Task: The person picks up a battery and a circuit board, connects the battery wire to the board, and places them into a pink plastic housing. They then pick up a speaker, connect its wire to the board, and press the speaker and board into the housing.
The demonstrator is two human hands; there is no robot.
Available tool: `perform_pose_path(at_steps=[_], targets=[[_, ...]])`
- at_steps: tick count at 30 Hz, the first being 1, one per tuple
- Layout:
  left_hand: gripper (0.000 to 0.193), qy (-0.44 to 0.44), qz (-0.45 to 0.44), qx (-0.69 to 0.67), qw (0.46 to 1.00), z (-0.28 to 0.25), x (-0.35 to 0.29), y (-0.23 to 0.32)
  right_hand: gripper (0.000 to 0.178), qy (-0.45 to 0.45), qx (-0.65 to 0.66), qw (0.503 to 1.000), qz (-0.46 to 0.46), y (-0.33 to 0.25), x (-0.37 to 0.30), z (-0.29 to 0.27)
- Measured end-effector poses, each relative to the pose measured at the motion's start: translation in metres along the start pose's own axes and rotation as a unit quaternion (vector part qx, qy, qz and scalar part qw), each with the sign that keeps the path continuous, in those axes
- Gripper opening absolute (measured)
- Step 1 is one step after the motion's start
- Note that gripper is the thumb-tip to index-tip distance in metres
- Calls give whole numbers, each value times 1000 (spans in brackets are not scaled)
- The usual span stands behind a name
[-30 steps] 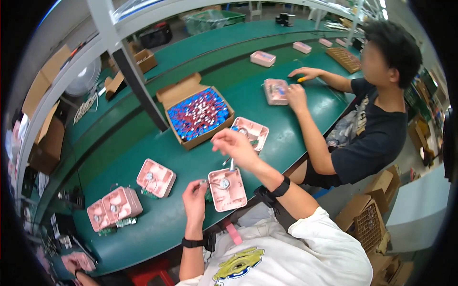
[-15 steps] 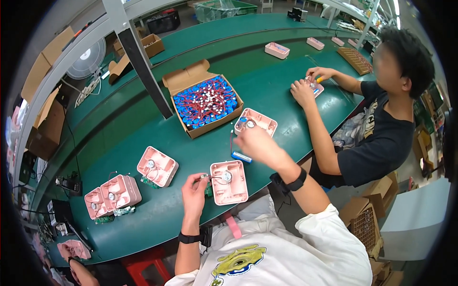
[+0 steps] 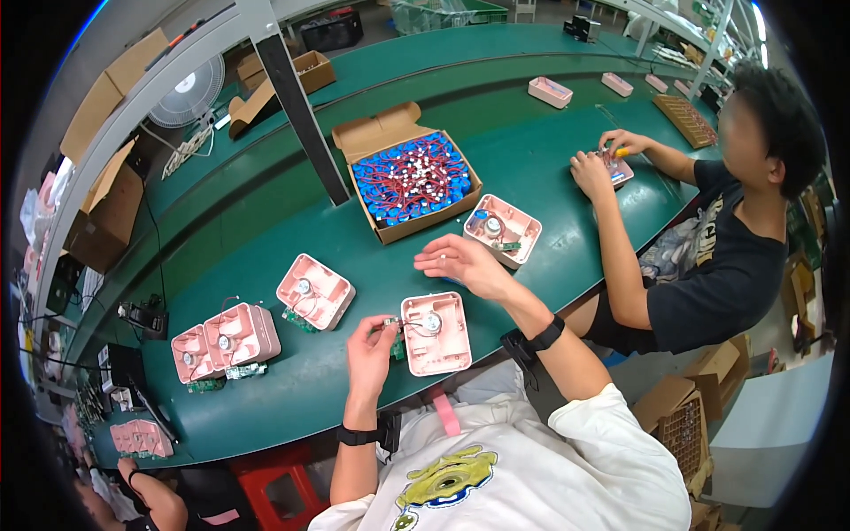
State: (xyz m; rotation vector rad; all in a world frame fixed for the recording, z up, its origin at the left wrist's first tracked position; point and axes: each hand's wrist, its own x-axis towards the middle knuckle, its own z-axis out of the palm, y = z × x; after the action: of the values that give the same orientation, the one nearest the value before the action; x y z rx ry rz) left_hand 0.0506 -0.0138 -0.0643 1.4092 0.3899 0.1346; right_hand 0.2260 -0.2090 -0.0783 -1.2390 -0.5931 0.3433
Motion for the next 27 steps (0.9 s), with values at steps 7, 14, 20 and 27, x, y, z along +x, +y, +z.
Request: perform_pose_path(at_steps=[7, 14, 20, 27], targets=[[16, -3, -8, 31, 999, 3, 0, 4, 28, 0, 51, 993, 111, -39, -19, 3], [17, -12, 17, 72, 997, 8, 4, 0, 18, 15, 32, 992, 123, -44, -25, -7], [17, 0, 96, 197, 976, 18, 3, 16, 13, 27, 62, 992, 111, -45, -32, 5], [20, 26, 79, 222, 971, 31, 1, 24, 16, 11, -75, 986, 149, -50, -36, 11]])
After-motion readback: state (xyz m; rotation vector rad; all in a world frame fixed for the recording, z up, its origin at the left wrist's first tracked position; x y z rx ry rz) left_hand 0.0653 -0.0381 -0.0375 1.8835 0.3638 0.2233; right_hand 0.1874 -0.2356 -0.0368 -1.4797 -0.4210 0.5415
